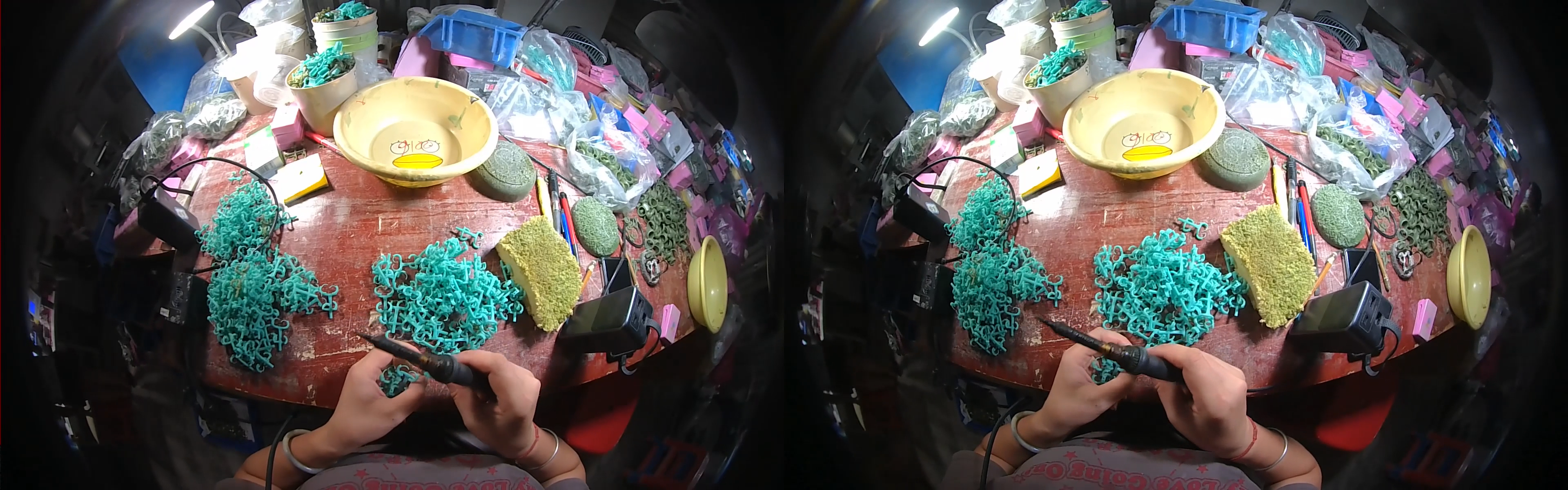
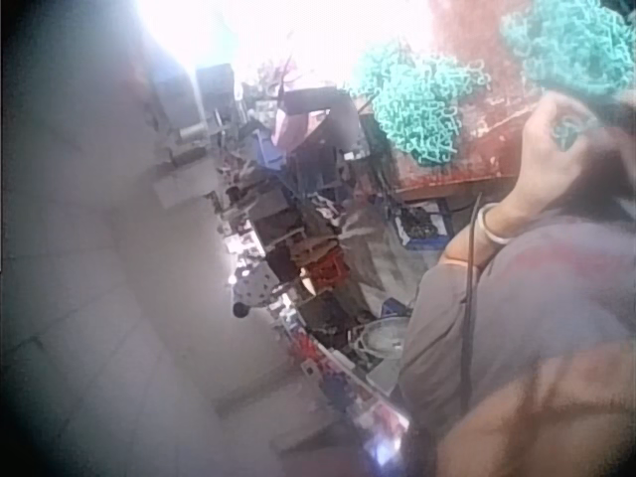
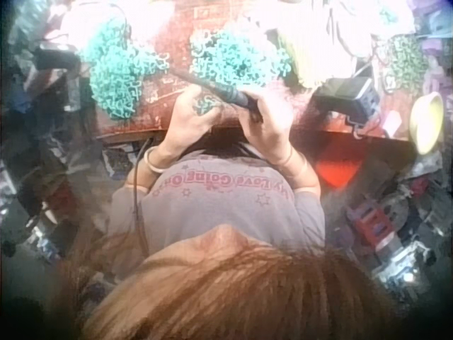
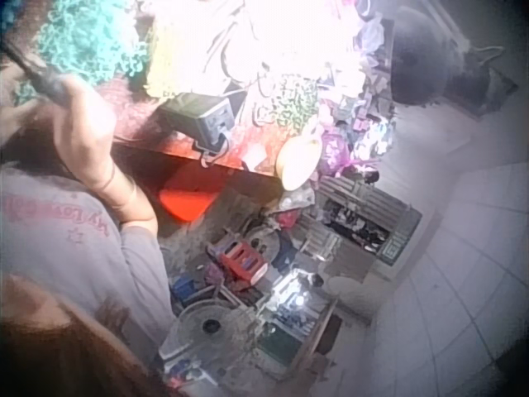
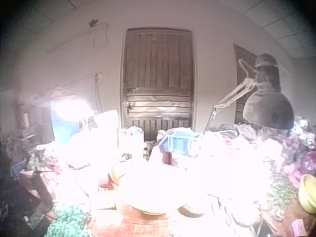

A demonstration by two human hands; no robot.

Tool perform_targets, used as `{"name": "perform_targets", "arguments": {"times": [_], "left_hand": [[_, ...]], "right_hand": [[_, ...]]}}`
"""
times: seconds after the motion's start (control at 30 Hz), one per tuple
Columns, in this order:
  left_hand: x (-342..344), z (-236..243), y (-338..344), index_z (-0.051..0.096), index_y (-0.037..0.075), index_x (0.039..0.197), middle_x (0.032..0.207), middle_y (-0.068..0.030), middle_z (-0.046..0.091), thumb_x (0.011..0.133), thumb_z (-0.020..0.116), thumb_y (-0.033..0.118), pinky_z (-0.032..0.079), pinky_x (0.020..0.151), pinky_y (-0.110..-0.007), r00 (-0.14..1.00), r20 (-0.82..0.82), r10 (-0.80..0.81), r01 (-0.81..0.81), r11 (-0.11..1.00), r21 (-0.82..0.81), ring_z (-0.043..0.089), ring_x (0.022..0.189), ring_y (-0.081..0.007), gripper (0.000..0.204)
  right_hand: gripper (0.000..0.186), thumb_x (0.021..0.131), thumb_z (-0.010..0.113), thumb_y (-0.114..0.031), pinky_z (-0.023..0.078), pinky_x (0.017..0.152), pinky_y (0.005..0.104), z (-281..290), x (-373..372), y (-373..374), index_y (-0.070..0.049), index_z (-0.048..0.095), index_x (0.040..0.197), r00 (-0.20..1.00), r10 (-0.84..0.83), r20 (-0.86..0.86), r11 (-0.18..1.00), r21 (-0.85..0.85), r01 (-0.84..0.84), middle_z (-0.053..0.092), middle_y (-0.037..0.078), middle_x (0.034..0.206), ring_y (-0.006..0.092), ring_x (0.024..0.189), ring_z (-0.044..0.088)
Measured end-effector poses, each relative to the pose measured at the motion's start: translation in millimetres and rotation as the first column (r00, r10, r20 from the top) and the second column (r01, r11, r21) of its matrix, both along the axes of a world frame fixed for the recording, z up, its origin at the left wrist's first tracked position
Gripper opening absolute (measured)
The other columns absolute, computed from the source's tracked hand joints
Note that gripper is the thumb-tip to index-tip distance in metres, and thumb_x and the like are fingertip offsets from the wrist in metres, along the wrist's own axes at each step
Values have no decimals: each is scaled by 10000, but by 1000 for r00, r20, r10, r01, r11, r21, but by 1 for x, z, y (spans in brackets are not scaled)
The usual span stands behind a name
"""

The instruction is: The person joins small green wax pieces together by melting contact points with a handheld heating tool.

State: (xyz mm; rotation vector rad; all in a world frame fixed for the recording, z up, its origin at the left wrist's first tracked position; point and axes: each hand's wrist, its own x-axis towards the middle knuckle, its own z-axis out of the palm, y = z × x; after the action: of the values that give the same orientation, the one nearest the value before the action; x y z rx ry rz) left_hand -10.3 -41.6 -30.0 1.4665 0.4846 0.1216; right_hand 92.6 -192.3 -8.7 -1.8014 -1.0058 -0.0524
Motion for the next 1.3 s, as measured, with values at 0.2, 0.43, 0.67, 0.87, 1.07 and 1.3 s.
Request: {"name": "perform_targets", "arguments": {"times": [0.2, 0.43, 0.67, 0.87, 1.07, 1.3], "left_hand": [[1, 1, 2, 599, 19, 1012, 939, -56, 645, 823, 684, 17, 483, 850, -280, 1000, 10, -24, 23, 994, 105, 615, 911, -127, 207], [1, 8, 2, 584, 13, 1019, 928, -47, 644, 839, 669, 11, 505, 744, -256, 999, -39, 0, -1, 1000, -4, 622, 844, -104, 199], [-4, 8, 11, 582, -19, 1201, 871, -32, 612, 908, 639, 5, 468, 498, -190, 1000, -26, -9, 1, 959, -283, 590, 638, -53, 300], [1, 12, 9, 609, 11, 1205, 896, -30, 588, 911, 634, -7, 477, 503, -188, 998, -46, -51, 35, 952, -304, 602, 657, -55, 296], [-1, 20, 9, 593, -36, 1200, 909, -80, 599, 907, 606, -52, 474, 494, -197, 997, -69, -35, 18, 973, -229, 610, 680, -93, 293], [1, 16, 9, 593, -35, 1204, 915, -83, 590, 906, 609, -53, 471, 494, -194, 997, -69, -36, 17, 966, -258, 614, 688, -96, 299]], "right_hand": [[259, 759, 752, 35, 499, 545, 280, 4, 1, -1, -11, 645, 991, 999, -3, 41, 1000, 1, 3, 682, 108, 760, 183, 608, 665], [302, 747, 712, 86, 484, 531, 274, -4, 2, -11, -1, 648, 1029, 983, -117, -143, 989, 79, 129, 673, 106, 796, 208, 572, 622], [311, 801, 771, -25, 509, 648, 321, 8, 13, -16, 19, 630, 1075, 979, -189, 72, 982, -5, 189, 646, 148, 884, 274, 726, 638], [202, 921, 617, -61, 492, 625, 367, 1, -7, -70, 49, 626, 1091, 834, -453, 314, 825, -206, 526, 645, 165, 881, 312, 720, 628], [252, 886, 668, -44, 490, 626, 439, -17, -10, -98, 98, 599, 1084, 737, -482, 473, 707, -288, 646, 628, 262, 910, 443, 744, 612], [244, 864, 685, -28, 444, 547, 443, -24, -5, -97, 107, 589, 1044, 663, -540, 519, 656, -234, 718, 590, 249, 843, 430, 659, 579]]}}
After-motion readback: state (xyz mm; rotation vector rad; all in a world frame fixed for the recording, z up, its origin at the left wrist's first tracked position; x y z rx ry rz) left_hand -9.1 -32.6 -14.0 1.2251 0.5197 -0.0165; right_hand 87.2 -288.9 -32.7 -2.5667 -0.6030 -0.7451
